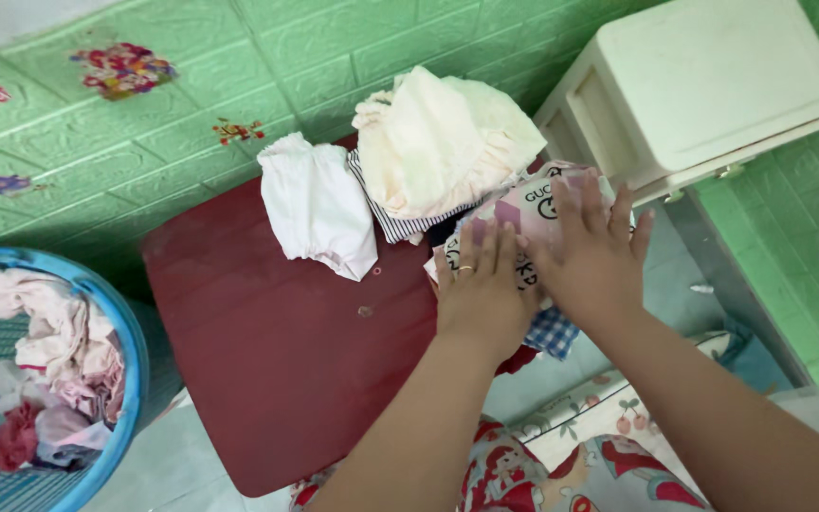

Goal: The person takes baby clothes out of a blue laundry basket and folds them one at a time on a small red table, smoothing each garment flat and stacking the folded pieces into piles by the table's edge.

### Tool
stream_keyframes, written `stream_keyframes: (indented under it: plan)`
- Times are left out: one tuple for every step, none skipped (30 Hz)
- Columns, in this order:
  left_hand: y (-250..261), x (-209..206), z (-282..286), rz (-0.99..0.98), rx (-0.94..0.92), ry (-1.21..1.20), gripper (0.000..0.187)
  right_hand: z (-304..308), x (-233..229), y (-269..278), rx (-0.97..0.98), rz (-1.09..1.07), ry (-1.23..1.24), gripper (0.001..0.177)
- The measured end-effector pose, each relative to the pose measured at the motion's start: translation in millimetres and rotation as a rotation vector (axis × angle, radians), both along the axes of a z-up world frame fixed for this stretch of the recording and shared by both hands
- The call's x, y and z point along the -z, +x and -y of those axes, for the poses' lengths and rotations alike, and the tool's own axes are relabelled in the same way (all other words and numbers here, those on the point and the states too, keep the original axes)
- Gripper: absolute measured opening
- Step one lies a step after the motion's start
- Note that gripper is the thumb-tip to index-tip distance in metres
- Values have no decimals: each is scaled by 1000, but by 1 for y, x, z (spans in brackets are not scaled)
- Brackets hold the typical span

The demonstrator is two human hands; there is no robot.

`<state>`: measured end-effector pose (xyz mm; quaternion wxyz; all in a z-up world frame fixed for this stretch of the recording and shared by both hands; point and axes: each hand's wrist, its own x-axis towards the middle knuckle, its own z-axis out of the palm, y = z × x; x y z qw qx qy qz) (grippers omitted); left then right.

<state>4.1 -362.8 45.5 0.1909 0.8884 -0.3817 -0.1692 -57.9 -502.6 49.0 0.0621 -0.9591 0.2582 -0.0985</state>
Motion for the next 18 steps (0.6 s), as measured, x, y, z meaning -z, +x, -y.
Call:
stream_keyframes:
  plan:
    - [-1, -4, -2, -1, -4, -21, 83, -3, -4, 2, -2, 10, -8, 80]
    - [-2, -7, -5, -4, -6, -41, 83, -7, -9, 2, -8, 22, -18, 79]
    - [-2, -10, -7, -18, 2, -40, 82, -10, -14, 3, -15, 33, -29, 78]
    - [0, -14, -8, -31, 8, -39, 81, -13, -19, 4, -23, 46, -39, 78]
    - [1, -17, -10, -44, 15, -38, 80, -18, -23, 5, -33, 59, -37, 76]
    - [1, -21, -14, -2, 3, -52, 76, -23, -28, 6, -47, 76, -34, 74]
    - [2, -25, -19, 40, -9, -65, 72, -29, -33, 8, -60, 92, -31, 73]
    - [5, -30, -25, 84, -26, -76, 69, -36, -38, 11, -81, 101, -23, 72]
    - [9, -35, -32, 61, -37, -75, 69, -43, -43, 14, -102, 109, -14, 71]
    - [14, -41, -41, 40, -53, -73, 70, -52, -47, 20, -128, 120, -5, 70]
    - [20, -48, -51, 18, -70, -72, 71, -61, -52, 26, -138, 112, 0, 69]
    - [27, -54, -61, 20, -96, -72, 72, -72, -55, 33, -149, 102, 7, 68]
    - [34, -60, -72, 21, -122, -73, 72, -83, -57, 41, -160, 92, 14, 68]
    - [40, -65, -84, 17, -149, -70, 72, -95, -59, 47, -196, 110, 22, 67]
    - [47, -69, -95, 11, -173, -61, 71, -106, -60, 54, -232, 129, 29, 66]
    - [55, -73, -108, 5, -197, -52, 70, -119, -61, 61, -267, 147, 38, 65]
    - [62, -77, -121, -1, -221, -42, 69, -132, -62, 69, -285, 149, 31, 65]
    - [68, -81, -136, 9, -249, -33, 68, -147, -62, 79, -305, 154, 24, 65]
